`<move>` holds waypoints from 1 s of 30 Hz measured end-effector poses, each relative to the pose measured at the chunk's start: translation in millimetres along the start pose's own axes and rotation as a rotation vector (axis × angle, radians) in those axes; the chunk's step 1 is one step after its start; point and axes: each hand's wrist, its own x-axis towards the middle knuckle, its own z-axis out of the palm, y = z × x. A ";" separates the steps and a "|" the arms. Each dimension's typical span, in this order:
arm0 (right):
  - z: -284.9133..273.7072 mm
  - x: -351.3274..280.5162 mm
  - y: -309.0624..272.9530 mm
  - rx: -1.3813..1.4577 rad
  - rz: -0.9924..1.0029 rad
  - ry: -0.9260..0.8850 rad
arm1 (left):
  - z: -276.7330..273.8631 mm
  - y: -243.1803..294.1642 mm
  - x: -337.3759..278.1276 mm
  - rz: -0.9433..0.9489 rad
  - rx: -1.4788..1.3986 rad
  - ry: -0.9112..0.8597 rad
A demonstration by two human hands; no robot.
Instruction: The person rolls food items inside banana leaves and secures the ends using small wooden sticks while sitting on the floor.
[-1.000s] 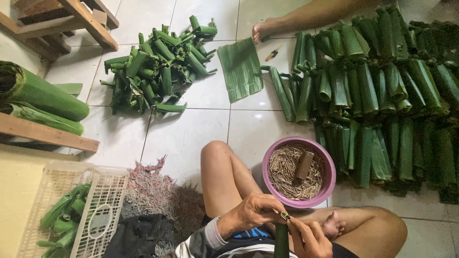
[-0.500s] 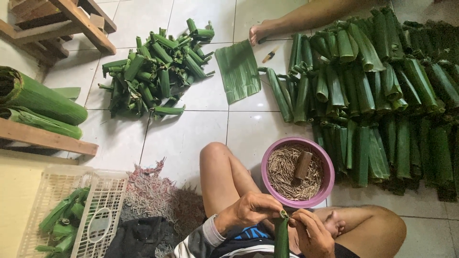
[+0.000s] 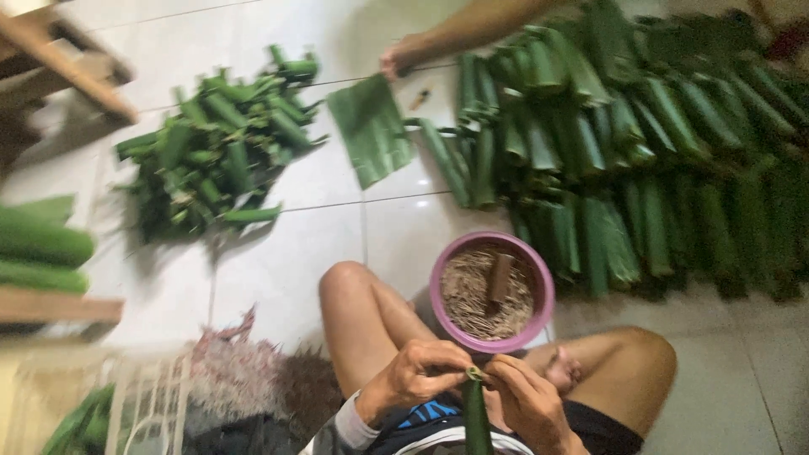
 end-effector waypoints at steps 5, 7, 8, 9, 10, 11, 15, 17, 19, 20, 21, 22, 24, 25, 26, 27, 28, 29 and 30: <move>-3.3 22.6 -21.2 -0.031 -0.118 -0.086 | -0.5 13.1 9.3 -0.021 0.042 0.043; -8.3 23.6 -22.9 0.003 -0.066 -0.055 | 0.5 11.9 11.1 -0.032 0.034 0.030; -9.8 25.2 -23.6 0.050 -0.027 -0.037 | 0.0 11.8 11.3 -0.048 0.033 0.037; -11.6 28.0 -26.3 0.048 -0.029 -0.033 | 3.8 8.7 8.7 -0.044 0.036 0.034; -12.8 31.0 -29.3 0.148 0.037 -0.020 | 7.0 5.7 5.8 -0.111 -0.045 0.092; -14.0 34.5 -31.5 0.251 0.102 -0.009 | 10.3 2.6 2.9 -0.179 -0.124 0.154; -3.4 12.1 -20.5 0.920 0.609 -0.231 | 20.8 -35.8 -6.8 -0.219 -0.273 0.411; -18.2 14.4 -22.6 1.179 0.563 -0.346 | 14.7 -29.2 -1.4 -1.089 -0.022 0.876; -13.8 16.4 7.8 1.076 0.622 -0.255 | -15.2 -133.2 -50.7 -0.746 0.681 0.647; -7.4 10.4 20.4 0.955 0.637 -0.153 | -24.3 -178.6 -87.8 -0.279 1.308 0.307; -22.2 35.6 1.2 0.973 0.681 -0.180 | -15.1 -120.6 -39.3 -0.333 1.289 0.295; -37.5 63.5 -15.2 0.688 0.423 -0.010 | -11.6 -47.5 3.8 -0.295 0.576 0.543; -47.0 89.4 -24.7 0.393 0.179 0.162 | -12.5 43.9 37.6 -0.240 -0.145 0.747; -44.8 88.9 -17.9 0.576 0.222 0.212 | -12.9 48.4 42.5 -0.138 -0.124 0.703; -43.7 88.9 -11.9 0.760 0.264 0.263 | -13.3 54.1 48.2 -0.037 -0.104 0.658; -44.9 89.9 -12.7 0.761 0.269 0.265 | -12.3 55.5 47.8 -0.042 -0.105 0.656; -46.5 91.2 -13.8 0.705 0.247 0.265 | -11.5 57.3 47.5 -0.021 -0.102 0.654; -47.5 94.1 -13.0 0.649 0.222 0.268 | -12.3 57.7 48.9 0.003 -0.098 0.649; -47.2 95.9 -13.9 0.648 0.224 0.271 | -14.2 55.5 48.0 0.002 -0.098 0.646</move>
